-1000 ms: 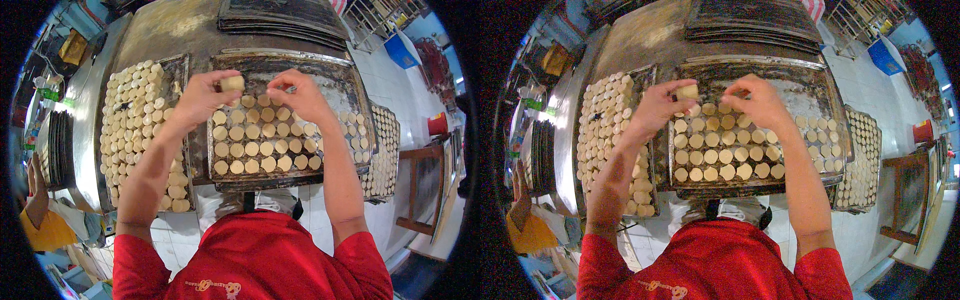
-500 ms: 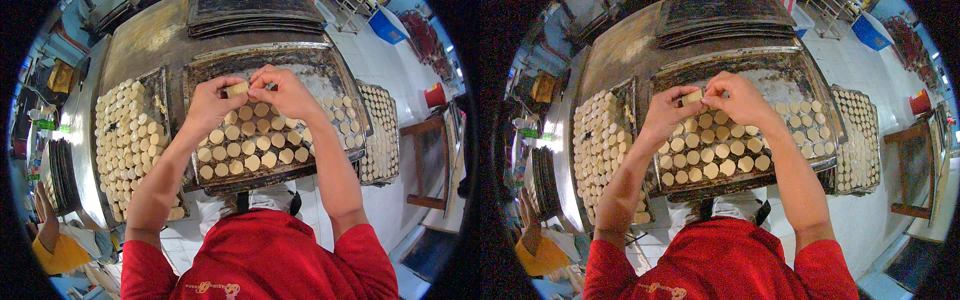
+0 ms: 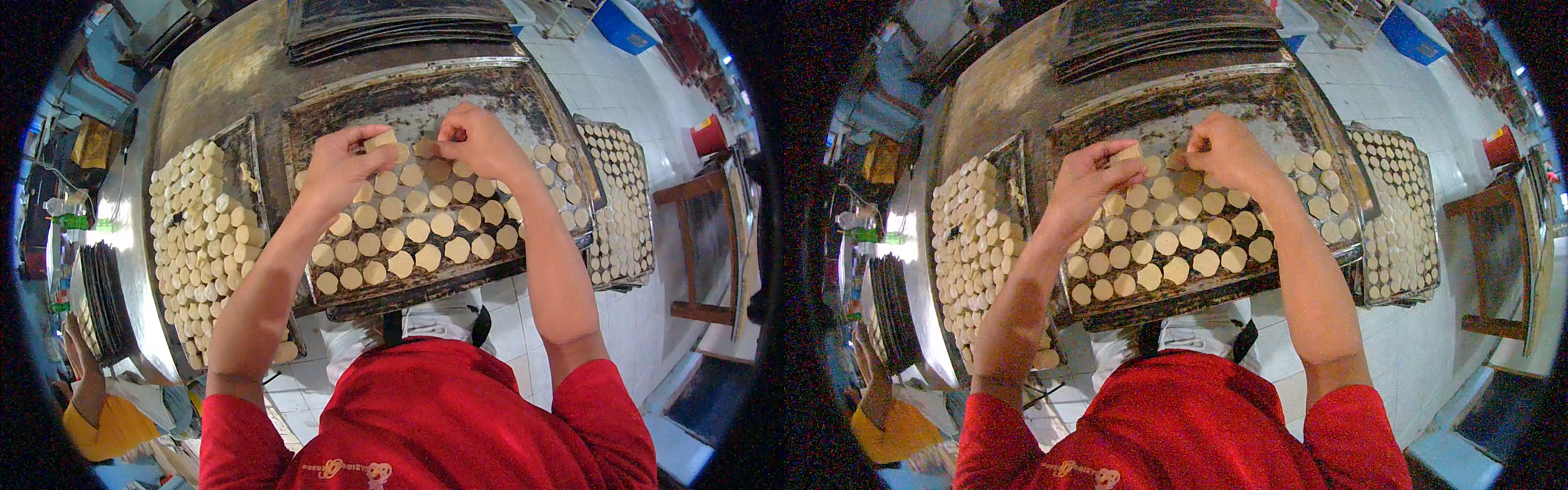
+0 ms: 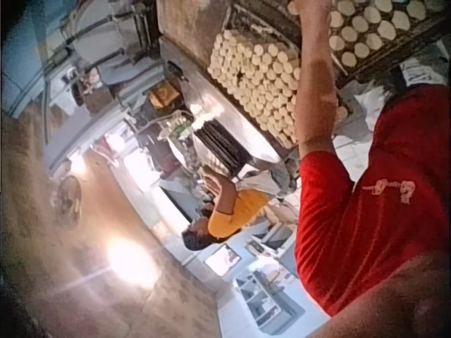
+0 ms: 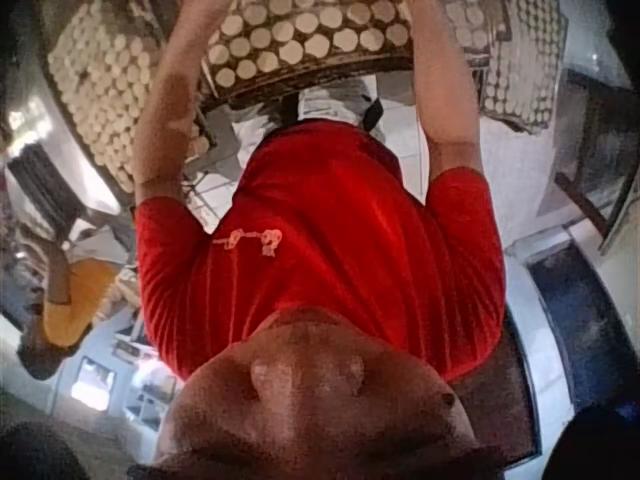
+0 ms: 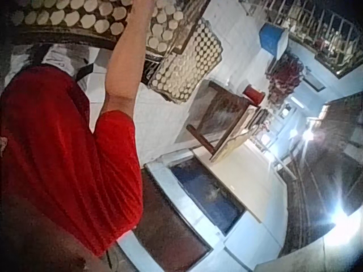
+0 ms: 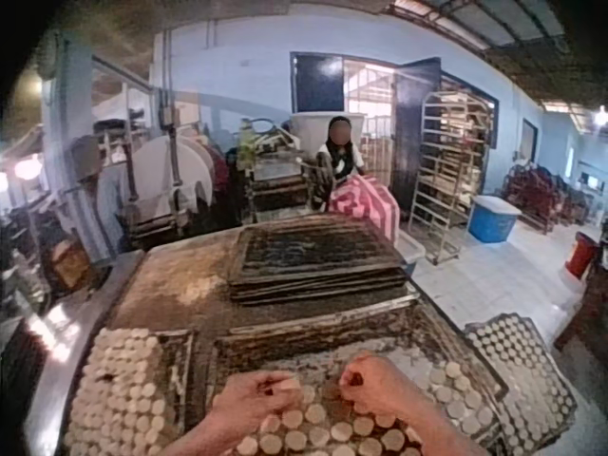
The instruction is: The person repeatedly picks up small round cookies from a tray and places them onto a baking sheet in neat rows. They continue this process across multiple trays, filling the baking sheets with the cookies.
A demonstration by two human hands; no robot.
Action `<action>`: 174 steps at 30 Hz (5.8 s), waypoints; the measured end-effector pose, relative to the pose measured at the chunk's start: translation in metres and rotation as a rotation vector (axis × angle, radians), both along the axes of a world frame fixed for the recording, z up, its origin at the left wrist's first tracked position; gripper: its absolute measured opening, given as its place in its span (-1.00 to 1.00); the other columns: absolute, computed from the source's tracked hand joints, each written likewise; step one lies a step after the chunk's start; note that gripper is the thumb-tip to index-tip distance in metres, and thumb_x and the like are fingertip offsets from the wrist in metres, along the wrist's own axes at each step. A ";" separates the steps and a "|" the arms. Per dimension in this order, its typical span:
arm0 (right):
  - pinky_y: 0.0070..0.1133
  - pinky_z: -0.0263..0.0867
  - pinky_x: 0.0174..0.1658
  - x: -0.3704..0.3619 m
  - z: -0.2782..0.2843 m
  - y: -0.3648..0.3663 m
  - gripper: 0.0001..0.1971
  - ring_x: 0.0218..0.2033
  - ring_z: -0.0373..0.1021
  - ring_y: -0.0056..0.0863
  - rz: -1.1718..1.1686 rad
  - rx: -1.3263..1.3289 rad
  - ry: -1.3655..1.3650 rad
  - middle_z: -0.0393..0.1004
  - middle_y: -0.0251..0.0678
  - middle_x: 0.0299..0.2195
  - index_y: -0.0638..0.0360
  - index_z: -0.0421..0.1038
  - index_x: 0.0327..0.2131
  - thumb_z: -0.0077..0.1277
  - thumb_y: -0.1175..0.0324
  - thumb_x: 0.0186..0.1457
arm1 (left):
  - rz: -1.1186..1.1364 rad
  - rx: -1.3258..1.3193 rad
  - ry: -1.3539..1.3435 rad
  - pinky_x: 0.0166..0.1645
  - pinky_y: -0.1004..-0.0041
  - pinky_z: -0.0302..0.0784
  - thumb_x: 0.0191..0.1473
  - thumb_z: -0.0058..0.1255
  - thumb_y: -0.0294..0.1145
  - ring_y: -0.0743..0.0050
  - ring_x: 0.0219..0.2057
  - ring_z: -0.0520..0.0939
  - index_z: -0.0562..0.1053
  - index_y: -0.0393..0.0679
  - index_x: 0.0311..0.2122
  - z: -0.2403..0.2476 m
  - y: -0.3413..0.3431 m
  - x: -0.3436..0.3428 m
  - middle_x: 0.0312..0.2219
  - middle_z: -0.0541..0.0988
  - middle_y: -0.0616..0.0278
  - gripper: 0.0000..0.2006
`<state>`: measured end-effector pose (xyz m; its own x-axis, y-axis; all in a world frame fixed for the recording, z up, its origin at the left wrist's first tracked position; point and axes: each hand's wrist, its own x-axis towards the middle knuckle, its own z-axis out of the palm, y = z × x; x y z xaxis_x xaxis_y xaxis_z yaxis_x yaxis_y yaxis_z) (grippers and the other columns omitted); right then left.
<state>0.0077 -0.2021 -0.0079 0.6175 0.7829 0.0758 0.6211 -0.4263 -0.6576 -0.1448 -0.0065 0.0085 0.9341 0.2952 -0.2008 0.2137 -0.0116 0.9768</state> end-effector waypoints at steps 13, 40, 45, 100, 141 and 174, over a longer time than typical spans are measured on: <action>-0.46 0.36 -0.20 0.016 -0.010 -0.025 -0.85 -0.31 0.42 -0.47 -0.066 -0.038 -0.161 0.48 -0.32 -0.36 0.25 0.52 -0.42 0.22 0.38 0.13 | -0.074 0.249 -0.008 -0.27 0.55 0.52 -0.03 0.36 -0.37 0.65 -0.38 0.58 0.63 -0.23 -0.07 -0.003 -0.019 0.027 -0.34 0.67 0.23 -0.62; -0.47 0.38 -0.19 0.047 0.002 -0.074 -0.81 -0.31 0.47 -0.45 -0.140 -0.025 -0.106 0.56 -0.27 -0.39 0.27 0.57 -0.37 0.22 0.32 0.10 | -0.173 0.046 -0.040 -0.17 0.55 0.55 0.11 0.26 -0.45 0.62 -0.30 0.63 0.55 -0.26 0.07 -0.013 -0.066 0.078 -0.29 0.66 0.27 -0.61; -0.51 0.37 -0.18 0.042 0.016 -0.080 -0.82 -0.24 0.44 -0.55 -0.161 0.035 0.084 0.54 -0.34 -0.37 0.30 0.55 -0.36 0.19 0.35 0.15 | -0.191 0.063 -0.038 -0.15 0.55 0.54 0.12 0.24 -0.47 0.61 -0.29 0.64 0.54 -0.28 0.07 -0.003 -0.073 0.083 -0.32 0.66 0.27 -0.61; -0.37 0.39 -0.19 0.081 -0.001 -0.161 -0.80 -0.30 0.47 -0.25 -0.516 -0.061 -0.255 0.50 -0.13 -0.31 0.16 0.64 -0.29 0.32 0.36 -0.03 | -0.218 0.127 0.004 -0.10 0.57 0.53 0.14 0.18 -0.45 0.62 -0.24 0.62 0.54 -0.26 0.09 0.032 -0.054 0.045 -0.20 0.66 0.22 -0.61; -0.50 0.25 -0.48 -0.265 0.257 0.070 -0.78 -0.48 0.35 -0.61 0.770 -0.300 -0.398 0.31 -0.48 -0.53 0.03 0.38 -0.51 0.23 0.23 -0.12 | 0.211 -0.200 -0.105 -0.11 0.57 0.57 0.17 0.20 -0.54 0.65 -0.23 0.61 0.48 -0.30 0.12 0.034 0.035 -0.163 -0.22 0.66 0.27 -0.60; -0.42 0.45 -0.21 0.074 0.004 -0.159 -0.81 -0.34 0.54 -0.25 -0.520 -0.005 -0.256 0.57 -0.11 -0.35 0.29 0.59 -0.36 0.28 0.34 0.05 | 0.348 0.002 -0.017 0.00 0.48 0.56 0.11 0.11 -0.66 0.46 -0.10 0.66 0.49 -0.33 0.08 0.022 0.018 -0.162 -0.23 0.64 0.20 -0.61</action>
